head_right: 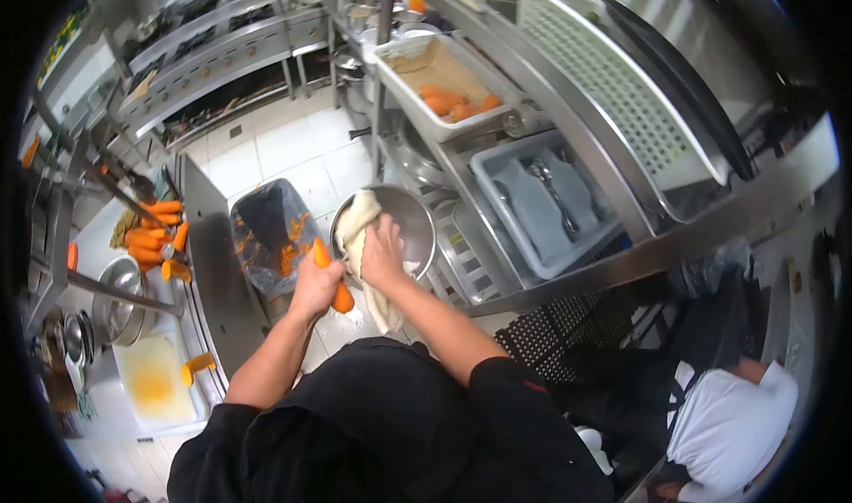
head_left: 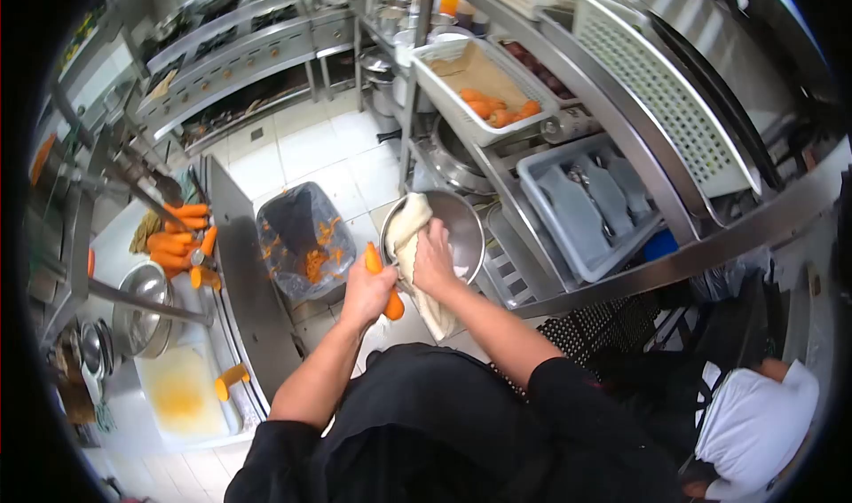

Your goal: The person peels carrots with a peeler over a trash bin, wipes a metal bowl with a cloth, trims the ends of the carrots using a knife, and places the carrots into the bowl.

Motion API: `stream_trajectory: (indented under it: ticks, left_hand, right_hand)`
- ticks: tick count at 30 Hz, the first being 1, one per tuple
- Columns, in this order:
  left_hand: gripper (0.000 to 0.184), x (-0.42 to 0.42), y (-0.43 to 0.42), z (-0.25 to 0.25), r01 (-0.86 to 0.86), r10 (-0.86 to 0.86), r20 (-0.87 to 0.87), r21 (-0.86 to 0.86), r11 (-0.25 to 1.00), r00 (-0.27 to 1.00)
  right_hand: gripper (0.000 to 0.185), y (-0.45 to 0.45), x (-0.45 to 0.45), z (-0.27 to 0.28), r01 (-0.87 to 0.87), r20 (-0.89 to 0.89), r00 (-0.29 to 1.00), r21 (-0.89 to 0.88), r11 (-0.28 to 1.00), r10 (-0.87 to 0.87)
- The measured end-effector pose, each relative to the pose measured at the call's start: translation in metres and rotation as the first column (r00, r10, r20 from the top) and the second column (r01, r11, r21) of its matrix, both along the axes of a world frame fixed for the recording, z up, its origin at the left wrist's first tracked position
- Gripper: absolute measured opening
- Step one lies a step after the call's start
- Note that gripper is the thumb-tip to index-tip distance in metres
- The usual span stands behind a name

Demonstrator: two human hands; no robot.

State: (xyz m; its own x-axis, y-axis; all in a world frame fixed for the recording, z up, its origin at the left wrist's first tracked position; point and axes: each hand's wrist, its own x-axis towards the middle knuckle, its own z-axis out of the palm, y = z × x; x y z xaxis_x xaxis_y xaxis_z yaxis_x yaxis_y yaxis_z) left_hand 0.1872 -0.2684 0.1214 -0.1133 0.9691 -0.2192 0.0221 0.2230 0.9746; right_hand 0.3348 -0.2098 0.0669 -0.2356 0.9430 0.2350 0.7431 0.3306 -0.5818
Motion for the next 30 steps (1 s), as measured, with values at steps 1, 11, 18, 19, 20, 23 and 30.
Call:
stream_trajectory:
  ticks: [1, 11, 18, 19, 20, 23, 30]
  left_hand:
    - [0.017, -0.011, 0.004, -0.002, -0.005, 0.005, -0.008, 0.003, 1.000, 1.000]
    - [0.014, -0.013, 0.027, -0.020, -0.052, 0.050, 0.194, 0.006, 0.999, 0.980]
    - [0.012, -0.031, 0.030, -0.010, 0.061, -0.060, 0.028, -0.033, 0.998, 0.998]
    - [0.012, -0.031, 0.027, -0.011, 0.077, -0.076, -0.057, 0.006, 0.997, 0.995]
    - [0.012, -0.031, 0.026, -0.011, 0.103, -0.094, -0.141, 0.060, 0.993, 0.985]
    - [0.015, -0.029, 0.023, 0.003, 0.058, -0.061, 0.077, 0.044, 0.997, 0.995]
    - [0.016, -0.014, 0.044, -0.031, -0.008, 0.017, 0.393, -0.025, 1.000, 0.919]
  right_hand:
    - [0.034, 0.006, -0.004, -0.001, -0.132, -0.080, 0.989, -0.128, 0.983, 0.123]
    - [0.034, 0.050, -0.011, 0.008, -0.057, 0.239, 0.971, 0.303, 0.951, -0.018]
    - [0.030, 0.007, 0.036, 0.123, -0.338, 0.336, 0.725, -0.587, 0.736, 0.601]
    - [0.027, 0.002, 0.045, 0.137, -0.374, 0.354, 0.697, -0.563, 0.737, 0.623]
    - [0.025, -0.006, 0.056, 0.155, -0.400, 0.385, 0.672, -0.529, 0.748, 0.632]
    - [0.035, -0.051, 0.098, 0.279, -0.559, 0.326, 0.725, -0.236, 0.795, 0.607]
    - [0.041, -0.146, 0.203, 0.575, -0.049, 0.045, 0.979, 0.999, -0.015, -0.198]
